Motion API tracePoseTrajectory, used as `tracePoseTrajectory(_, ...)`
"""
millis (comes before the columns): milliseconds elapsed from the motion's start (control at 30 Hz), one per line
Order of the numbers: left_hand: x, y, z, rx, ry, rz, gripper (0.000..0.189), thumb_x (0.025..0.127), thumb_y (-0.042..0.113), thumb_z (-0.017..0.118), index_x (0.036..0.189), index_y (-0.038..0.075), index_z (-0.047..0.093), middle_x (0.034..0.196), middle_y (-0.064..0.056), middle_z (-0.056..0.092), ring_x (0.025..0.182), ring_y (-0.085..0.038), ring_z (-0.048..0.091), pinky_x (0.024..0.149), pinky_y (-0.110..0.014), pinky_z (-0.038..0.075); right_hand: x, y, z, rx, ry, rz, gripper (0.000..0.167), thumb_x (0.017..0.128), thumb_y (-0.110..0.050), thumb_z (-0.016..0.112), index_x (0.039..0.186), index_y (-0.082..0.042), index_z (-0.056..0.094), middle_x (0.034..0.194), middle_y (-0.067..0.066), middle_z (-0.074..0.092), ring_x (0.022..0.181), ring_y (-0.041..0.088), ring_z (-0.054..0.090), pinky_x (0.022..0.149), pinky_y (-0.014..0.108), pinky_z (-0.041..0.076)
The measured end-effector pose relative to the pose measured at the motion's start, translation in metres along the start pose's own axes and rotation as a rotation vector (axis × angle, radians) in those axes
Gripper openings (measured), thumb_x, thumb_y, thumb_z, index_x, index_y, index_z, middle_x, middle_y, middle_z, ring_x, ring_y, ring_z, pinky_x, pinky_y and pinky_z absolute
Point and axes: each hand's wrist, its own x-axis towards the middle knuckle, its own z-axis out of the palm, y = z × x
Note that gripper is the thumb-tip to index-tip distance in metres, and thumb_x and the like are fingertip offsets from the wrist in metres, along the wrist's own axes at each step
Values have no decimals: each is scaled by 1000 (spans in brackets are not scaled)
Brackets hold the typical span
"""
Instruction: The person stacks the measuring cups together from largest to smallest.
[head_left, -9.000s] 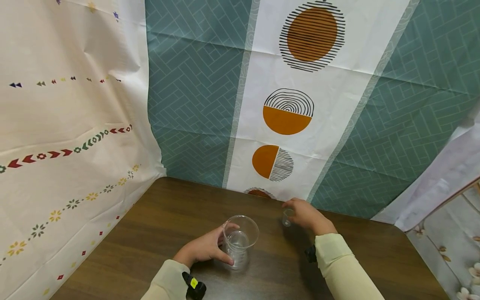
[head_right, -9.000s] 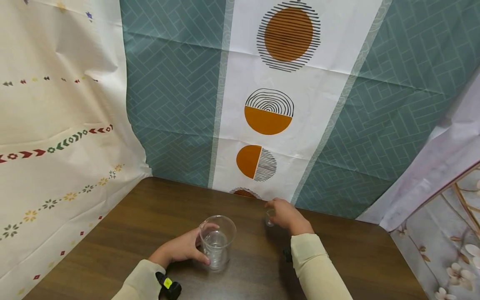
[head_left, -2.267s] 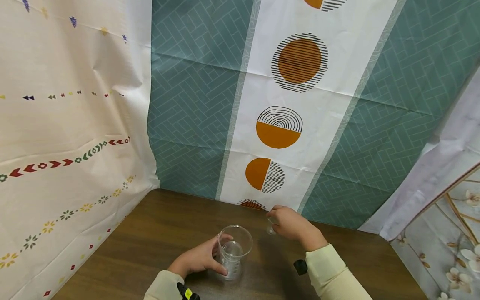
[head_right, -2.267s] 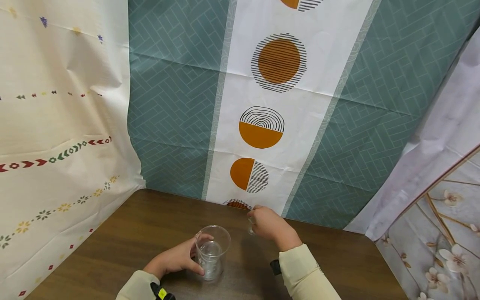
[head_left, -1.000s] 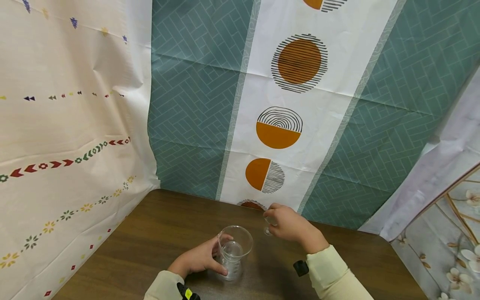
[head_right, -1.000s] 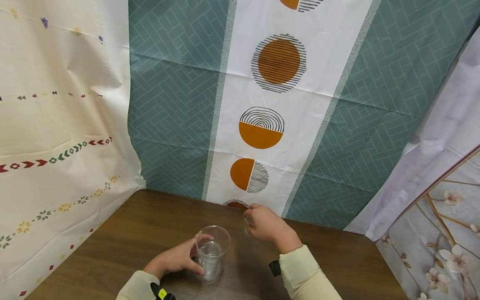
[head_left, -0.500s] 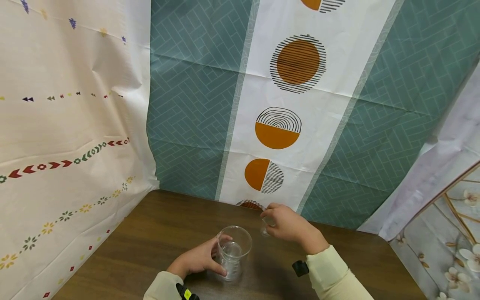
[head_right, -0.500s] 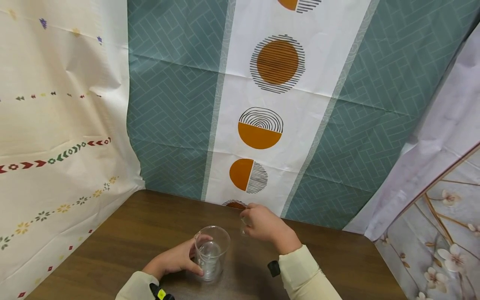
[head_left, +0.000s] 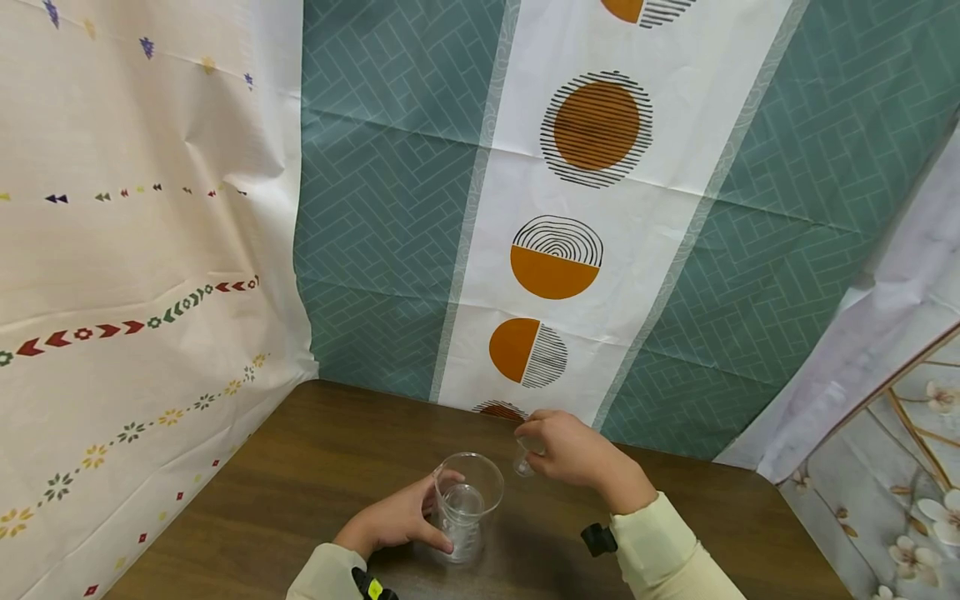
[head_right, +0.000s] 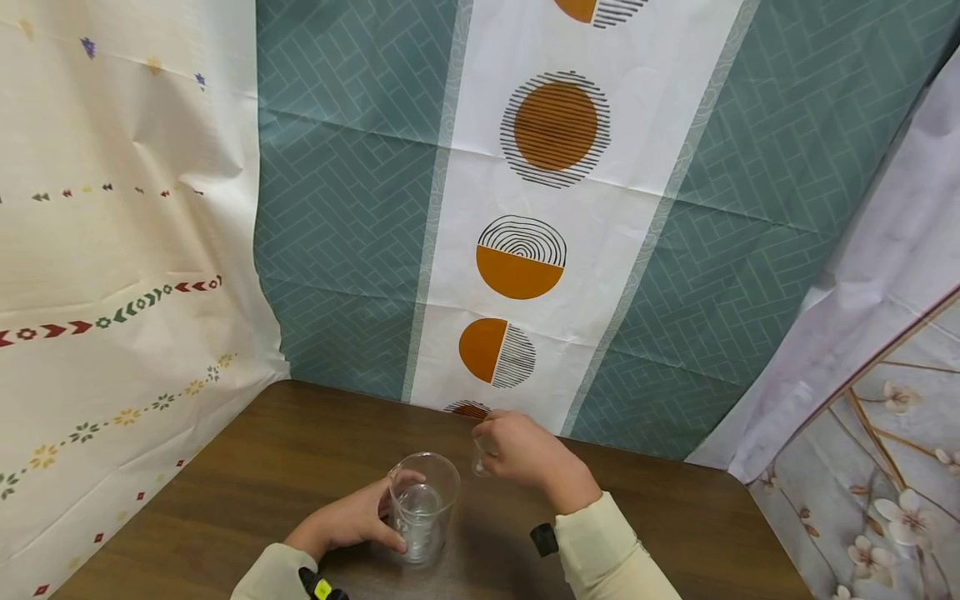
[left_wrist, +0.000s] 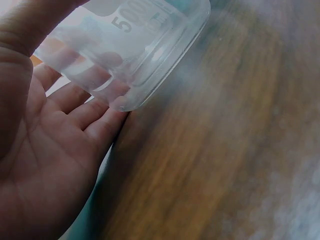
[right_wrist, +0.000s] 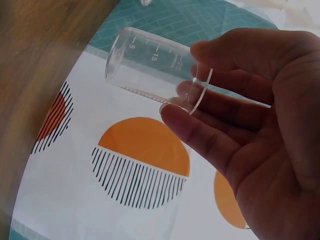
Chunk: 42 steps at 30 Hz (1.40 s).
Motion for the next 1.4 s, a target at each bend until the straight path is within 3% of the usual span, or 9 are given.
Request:
tracePoseTrajectory(333, -1, 2, 0, -32, -9, -4, 86, 76, 10, 82, 144, 6, 30, 141, -13, 47, 125, -21, 52, 96, -24, 45, 1, -5, -3, -6, 8, -15, 27, 85, -14, 71, 111, -5, 70, 105, 4, 69, 95, 19, 65, 86, 36, 53)
tracePoseTrajectory(700, 0, 1, -2, -32, -15, 2, 84, 76, 12, 83, 143, 9, 31, 138, -13, 50, 125, -21, 53, 95, -22, 45, 3, -14, -7, -3, 10, -35, 27, 86, -16, 71, 112, -6, 70, 105, 4, 69, 95, 19, 66, 84, 34, 54)
tracePoseTrajectory(900, 1, 0, -1, -4, 4, -17, 83, 75, 16, 84, 141, 16, 35, 140, -10, 48, 129, -25, 49, 100, -27, 43, 4, -16, -9, -6, 10, -41, 27, 86, -16, 71, 112, -6, 70, 105, 3, 70, 95, 18, 66, 84, 33, 54)
tracePoseTrajectory(1233, 2, -1, -1, 7, 6, -23, 83, 75, 16, 84, 142, 14, 34, 140, -10, 48, 130, -26, 47, 105, -38, 41, 6, -20, -7, -10, 14, -55, 27, 86, -17, 71, 111, -6, 70, 106, 3, 70, 96, 18, 67, 86, 34, 54)
tracePoseTrajectory(1400, 2, -1, 0, 8, 5, -24, 84, 75, 16, 84, 143, 13, 34, 140, -9, 48, 131, -27, 47, 104, -33, 42, 7, -22, -8, -11, 14, -54, 27, 86, -17, 71, 111, -7, 70, 106, 3, 70, 96, 18, 67, 85, 33, 54)
